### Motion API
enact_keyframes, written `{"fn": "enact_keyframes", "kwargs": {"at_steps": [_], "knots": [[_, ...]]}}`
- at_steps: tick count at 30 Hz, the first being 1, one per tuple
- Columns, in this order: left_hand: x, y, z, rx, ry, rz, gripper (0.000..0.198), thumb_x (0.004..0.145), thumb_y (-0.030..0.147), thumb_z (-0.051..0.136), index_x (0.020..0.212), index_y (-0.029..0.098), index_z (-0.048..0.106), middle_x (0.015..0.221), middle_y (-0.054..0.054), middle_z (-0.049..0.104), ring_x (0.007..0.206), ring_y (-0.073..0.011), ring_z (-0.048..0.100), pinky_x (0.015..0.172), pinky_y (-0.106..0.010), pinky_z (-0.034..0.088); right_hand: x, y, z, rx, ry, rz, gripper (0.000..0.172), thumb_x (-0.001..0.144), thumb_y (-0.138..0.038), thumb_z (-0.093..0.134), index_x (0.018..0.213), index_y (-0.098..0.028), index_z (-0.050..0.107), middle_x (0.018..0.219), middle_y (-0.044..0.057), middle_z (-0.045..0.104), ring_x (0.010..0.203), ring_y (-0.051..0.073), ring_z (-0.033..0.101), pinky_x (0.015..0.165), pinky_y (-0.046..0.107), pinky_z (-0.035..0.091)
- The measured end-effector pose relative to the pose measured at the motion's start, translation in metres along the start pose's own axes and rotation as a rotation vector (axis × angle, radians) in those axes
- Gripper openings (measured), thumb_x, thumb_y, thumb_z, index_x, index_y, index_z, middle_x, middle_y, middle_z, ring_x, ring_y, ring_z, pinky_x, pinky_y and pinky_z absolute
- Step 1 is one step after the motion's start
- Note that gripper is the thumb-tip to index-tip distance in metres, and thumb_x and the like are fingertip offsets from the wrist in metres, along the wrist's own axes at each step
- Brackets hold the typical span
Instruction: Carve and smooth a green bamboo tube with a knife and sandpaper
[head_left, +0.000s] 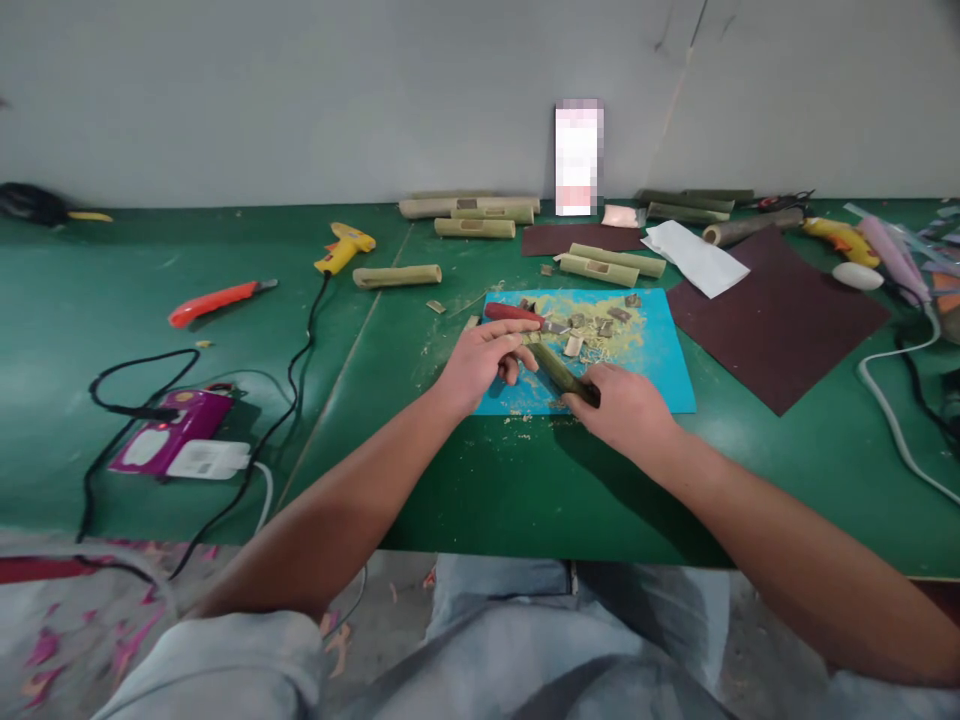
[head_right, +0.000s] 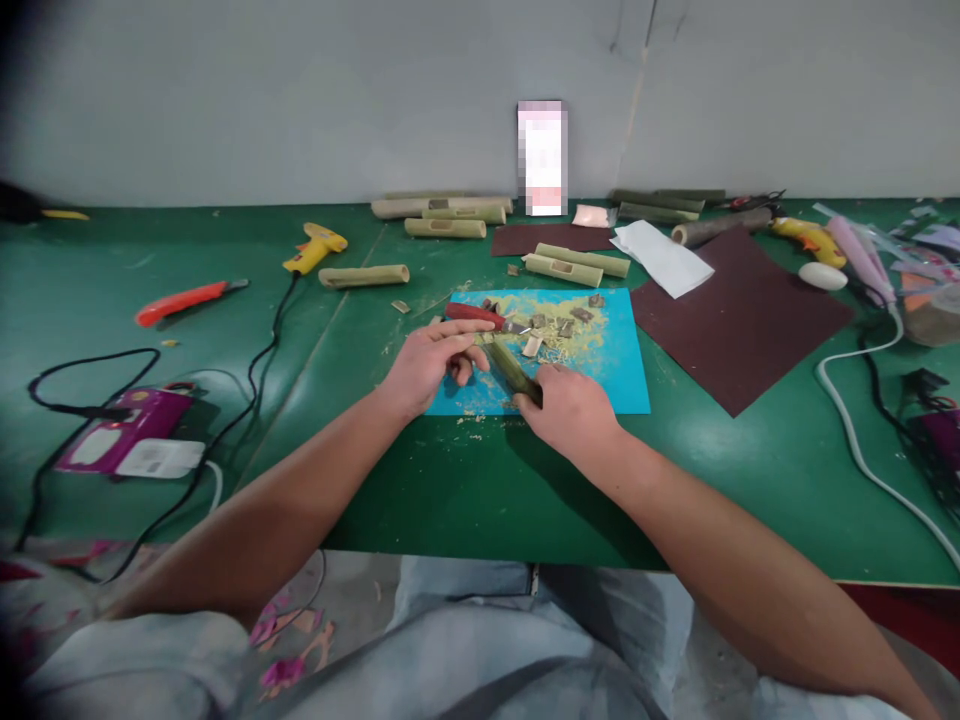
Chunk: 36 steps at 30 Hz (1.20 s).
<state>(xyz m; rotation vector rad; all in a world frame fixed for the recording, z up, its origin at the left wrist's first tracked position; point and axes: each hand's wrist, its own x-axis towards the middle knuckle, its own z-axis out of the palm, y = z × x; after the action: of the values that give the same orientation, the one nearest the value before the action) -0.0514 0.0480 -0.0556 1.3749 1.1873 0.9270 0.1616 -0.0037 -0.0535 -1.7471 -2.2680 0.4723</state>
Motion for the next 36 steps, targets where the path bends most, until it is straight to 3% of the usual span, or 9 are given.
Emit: {"fn": "enact_keyframes", "kwargs": {"at_steps": [5,7,10,14,19,23,29,32,36], "knots": [[0.000,-0.005,0.001,0.352,-0.035,0.153,0.035,0.088,0.025,0.054,0.118,0.015,0.071,0.083,-0.005,0.075,0.053,-0.0099,0.060,0.055,-0.023,0.050,0.000,0.001,0.001,0.006,0.005,-0.003,0.023,0.089,-0.042,0.058,0.085,-0.020,0.062,0.086,0.005,0.068,0.073,0.020,0.060,0.056,0.032,0.031],[-0.001,-0.004,0.000,0.543,0.012,0.274,0.032,0.089,0.024,0.055,0.116,0.019,0.072,0.097,-0.005,0.077,0.073,-0.0145,0.069,0.070,-0.026,0.055,0.000,0.001,0.001,0.005,0.011,-0.008,0.024,0.089,-0.042,0.057,0.084,-0.020,0.062,0.086,0.005,0.068,0.073,0.020,0.060,0.056,0.032,0.031],[-0.002,-0.003,-0.002,0.794,0.048,0.398,0.030,0.092,0.025,0.056,0.118,0.023,0.071,0.116,-0.004,0.074,0.103,-0.0213,0.069,0.090,-0.032,0.053,0.000,0.002,0.002,0.006,0.018,-0.010,0.024,0.089,-0.043,0.057,0.084,-0.020,0.062,0.087,0.006,0.068,0.073,0.019,0.060,0.056,0.032,0.031],[-0.003,-0.006,-0.006,1.010,0.039,0.436,0.027,0.095,0.027,0.052,0.115,0.022,0.071,0.112,-0.004,0.075,0.098,-0.0229,0.071,0.086,-0.034,0.054,-0.001,0.003,0.003,0.005,0.025,-0.014,0.023,0.088,-0.042,0.059,0.085,-0.020,0.062,0.089,0.006,0.069,0.074,0.020,0.061,0.056,0.032,0.032],[-0.004,-0.009,-0.009,1.099,-0.023,0.691,0.029,0.098,0.025,0.045,0.107,0.018,0.071,0.114,-0.006,0.073,0.105,-0.0213,0.068,0.090,-0.032,0.053,-0.001,0.002,0.001,-0.012,0.027,-0.008,0.023,0.088,-0.043,0.059,0.083,-0.020,0.061,0.086,0.005,0.068,0.072,0.019,0.060,0.056,0.032,0.031],[-0.006,-0.006,-0.010,1.149,-0.034,0.775,0.029,0.099,0.029,0.046,0.107,0.019,0.073,0.111,-0.007,0.073,0.099,-0.0197,0.069,0.083,-0.030,0.054,-0.001,-0.001,0.000,-0.016,0.020,-0.004,0.024,0.089,-0.043,0.059,0.080,-0.021,0.059,0.085,0.004,0.067,0.070,0.018,0.059,0.055,0.032,0.029],[-0.007,-0.005,-0.005,1.072,0.031,0.714,0.028,0.098,0.032,0.049,0.109,0.020,0.072,0.106,-0.007,0.072,0.095,-0.0191,0.068,0.082,-0.030,0.053,-0.001,-0.001,-0.001,-0.025,0.010,0.000,0.024,0.089,-0.043,0.057,0.081,-0.020,0.059,0.086,0.004,0.067,0.070,0.018,0.059,0.054,0.032,0.029],[-0.004,-0.009,-0.001,0.824,0.098,0.562,0.024,0.095,0.027,0.053,0.110,0.020,0.070,0.104,-0.005,0.073,0.090,-0.0167,0.067,0.081,-0.029,0.053,-0.001,0.000,-0.001,-0.030,0.009,-0.002,0.024,0.089,-0.043,0.056,0.082,-0.020,0.059,0.087,0.005,0.068,0.072,0.019,0.060,0.054,0.032,0.029],[0.001,-0.015,0.002,0.498,0.179,0.327,0.014,0.087,0.026,0.061,0.097,0.017,0.065,0.078,-0.001,0.068,0.059,-0.0104,0.057,0.058,-0.024,0.048,-0.001,0.000,0.000,-0.028,0.007,0.001,0.024,0.089,-0.043,0.057,0.084,-0.020,0.061,0.088,0.005,0.068,0.074,0.020,0.062,0.056,0.032,0.031]]}}
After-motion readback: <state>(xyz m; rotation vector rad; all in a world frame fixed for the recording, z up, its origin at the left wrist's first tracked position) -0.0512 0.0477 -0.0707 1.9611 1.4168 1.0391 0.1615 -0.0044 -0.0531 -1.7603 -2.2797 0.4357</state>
